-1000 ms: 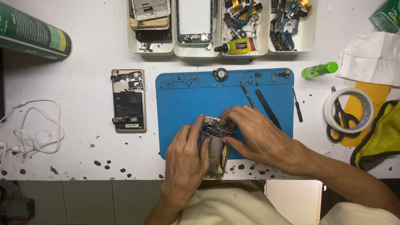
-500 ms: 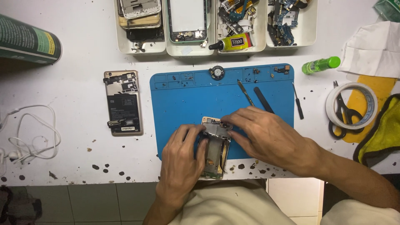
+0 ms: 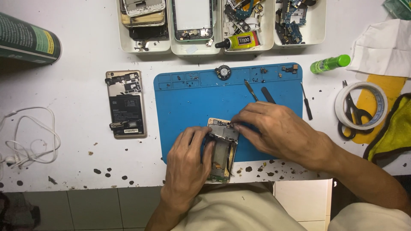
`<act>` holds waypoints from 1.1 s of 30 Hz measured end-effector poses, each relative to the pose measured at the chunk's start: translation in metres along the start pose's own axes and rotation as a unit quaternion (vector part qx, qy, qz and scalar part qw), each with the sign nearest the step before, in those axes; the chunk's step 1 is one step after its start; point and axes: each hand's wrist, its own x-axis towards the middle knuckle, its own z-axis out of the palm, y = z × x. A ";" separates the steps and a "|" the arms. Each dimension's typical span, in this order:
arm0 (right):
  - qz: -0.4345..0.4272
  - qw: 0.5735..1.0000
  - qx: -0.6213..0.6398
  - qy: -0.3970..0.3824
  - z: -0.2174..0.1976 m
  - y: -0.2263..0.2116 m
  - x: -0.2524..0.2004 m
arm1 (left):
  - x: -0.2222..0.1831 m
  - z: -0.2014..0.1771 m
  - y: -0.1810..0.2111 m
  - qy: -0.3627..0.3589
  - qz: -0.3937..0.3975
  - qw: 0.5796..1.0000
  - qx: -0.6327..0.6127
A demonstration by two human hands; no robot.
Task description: Repairing a mobile phone by installing internal components onto the motherboard using tweezers
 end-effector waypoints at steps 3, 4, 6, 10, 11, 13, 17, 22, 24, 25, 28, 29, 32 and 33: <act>-0.007 1.000 -0.005 0.006 -0.006 -0.003 0.002 | -0.001 0.000 0.000 -0.001 0.000 1.000 0.001; -0.008 1.000 -0.005 0.006 -0.009 -0.004 0.004 | -0.001 0.000 0.000 0.000 0.000 1.000 0.002; -0.027 1.000 -0.006 0.013 -0.015 -0.005 0.007 | -0.002 0.001 0.000 0.000 -0.006 1.000 0.004; -0.042 0.999 -0.023 -0.022 -0.016 -0.004 0.014 | 0.000 0.001 0.000 0.006 0.002 1.000 0.002; -0.042 0.998 -0.012 -0.044 -0.015 -0.004 0.016 | -0.001 0.001 0.000 0.006 0.001 1.000 0.005; -0.042 0.997 -0.001 -0.065 -0.012 -0.004 0.023 | -0.001 0.002 0.000 0.007 0.002 1.000 0.007; 0.001 0.992 0.016 -0.123 -0.004 -0.004 0.037 | -0.001 0.002 0.002 0.012 0.004 1.000 0.011; 0.049 0.984 0.017 -0.169 0.003 -0.004 0.047 | -0.002 0.001 0.003 0.014 0.004 1.000 0.012; 0.066 0.982 0.014 -0.178 0.002 -0.005 0.048 | -0.001 0.001 0.003 0.019 0.012 1.000 0.015; 0.067 0.982 0.014 -0.178 0.003 -0.004 0.049 | -0.001 0.001 0.003 0.018 0.012 1.000 0.015; 0.069 0.981 0.006 -0.180 0.002 -0.004 0.050 | -0.001 0.001 0.004 0.020 0.008 1.000 0.015; 0.070 0.981 0.006 -0.183 0.001 -0.005 0.052 | -0.001 0.002 0.004 0.017 0.005 1.000 0.017; 0.091 0.974 0.006 -0.206 -0.006 -0.006 0.056 | -0.001 0.001 0.003 0.014 0.003 1.000 0.017; 0.114 0.967 0.006 -0.227 -0.008 -0.006 0.057 | 0.000 0.001 0.003 0.011 0.005 1.000 0.014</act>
